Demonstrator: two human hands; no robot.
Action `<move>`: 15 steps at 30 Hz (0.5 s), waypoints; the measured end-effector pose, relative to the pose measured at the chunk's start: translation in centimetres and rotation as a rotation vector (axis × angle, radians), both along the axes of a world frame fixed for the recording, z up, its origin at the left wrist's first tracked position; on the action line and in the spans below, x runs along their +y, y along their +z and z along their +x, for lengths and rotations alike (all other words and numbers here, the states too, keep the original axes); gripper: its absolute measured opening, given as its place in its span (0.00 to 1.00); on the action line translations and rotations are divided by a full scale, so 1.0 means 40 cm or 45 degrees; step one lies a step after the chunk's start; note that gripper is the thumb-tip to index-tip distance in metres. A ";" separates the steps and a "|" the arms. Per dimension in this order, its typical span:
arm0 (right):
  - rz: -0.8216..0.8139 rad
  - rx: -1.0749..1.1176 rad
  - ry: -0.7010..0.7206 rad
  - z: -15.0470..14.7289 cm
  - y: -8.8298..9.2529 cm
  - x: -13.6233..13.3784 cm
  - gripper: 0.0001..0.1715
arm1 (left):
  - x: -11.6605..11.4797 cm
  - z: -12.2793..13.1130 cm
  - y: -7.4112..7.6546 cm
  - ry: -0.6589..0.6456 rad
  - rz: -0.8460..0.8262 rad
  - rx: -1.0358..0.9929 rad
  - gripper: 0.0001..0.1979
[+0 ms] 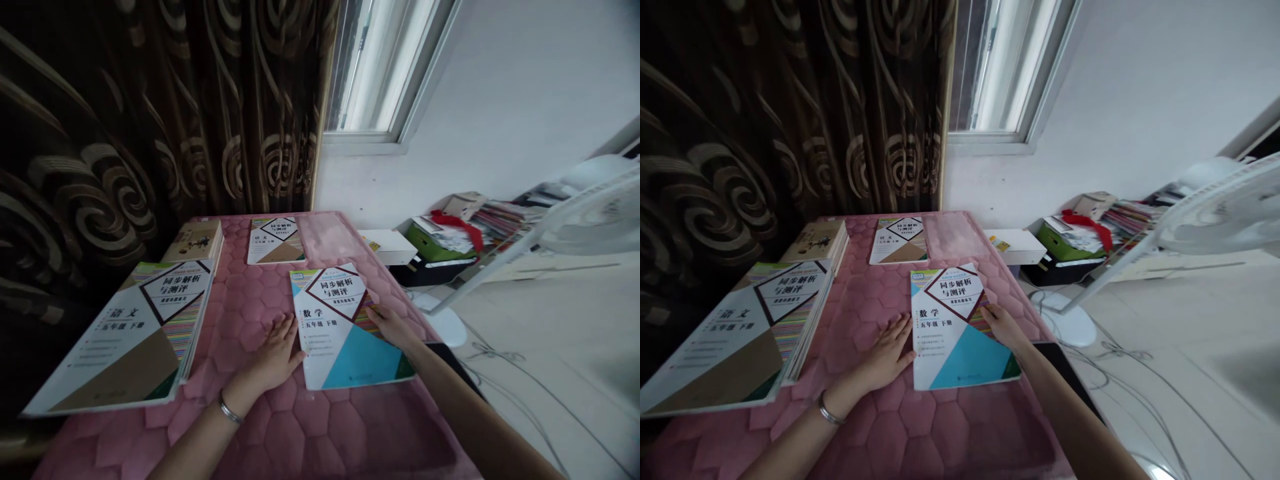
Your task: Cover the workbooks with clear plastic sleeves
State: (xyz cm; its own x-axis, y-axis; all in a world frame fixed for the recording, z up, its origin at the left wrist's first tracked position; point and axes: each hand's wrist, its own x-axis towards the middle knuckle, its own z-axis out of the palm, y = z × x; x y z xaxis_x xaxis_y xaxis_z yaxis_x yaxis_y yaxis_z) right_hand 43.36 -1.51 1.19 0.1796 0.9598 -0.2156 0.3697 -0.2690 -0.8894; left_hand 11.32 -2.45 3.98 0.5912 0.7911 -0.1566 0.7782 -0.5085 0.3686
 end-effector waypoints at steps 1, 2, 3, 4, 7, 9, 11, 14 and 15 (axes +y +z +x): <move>-0.012 -0.050 -0.019 0.003 -0.001 0.001 0.21 | -0.001 0.001 -0.006 -0.005 0.019 0.009 0.35; -0.012 -0.102 -0.034 0.006 0.000 0.001 0.20 | -0.002 0.001 -0.011 -0.005 0.038 0.020 0.35; -0.006 -0.147 -0.041 0.007 0.003 0.000 0.19 | -0.002 0.000 -0.015 -0.002 0.054 0.031 0.35; -0.004 -0.175 -0.037 0.006 0.009 -0.001 0.18 | -0.003 -0.001 -0.018 0.000 0.065 0.039 0.35; -0.037 -0.130 0.023 -0.001 0.036 -0.008 0.16 | -0.002 -0.003 -0.021 -0.006 0.079 0.037 0.36; -0.069 -0.110 0.027 -0.006 0.057 -0.016 0.15 | -0.002 -0.005 -0.020 -0.034 0.092 0.028 0.37; -0.095 -0.170 -0.036 -0.010 0.075 -0.025 0.14 | -0.004 -0.006 -0.020 -0.057 0.112 0.038 0.39; -0.124 -0.267 -0.124 -0.013 0.089 -0.035 0.13 | -0.010 -0.007 -0.021 -0.056 0.142 0.066 0.39; -0.125 -0.280 -0.137 -0.013 0.089 -0.037 0.12 | -0.011 -0.007 -0.022 -0.053 0.147 0.069 0.39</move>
State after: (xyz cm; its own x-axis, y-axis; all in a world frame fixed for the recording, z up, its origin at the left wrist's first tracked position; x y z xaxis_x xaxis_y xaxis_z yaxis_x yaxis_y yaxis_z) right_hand 42.83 -2.97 4.75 0.3323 0.9091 -0.2513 0.5160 -0.3982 -0.7584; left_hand 11.03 -2.89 3.09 0.6173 0.7805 -0.0989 0.7725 -0.5776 0.2638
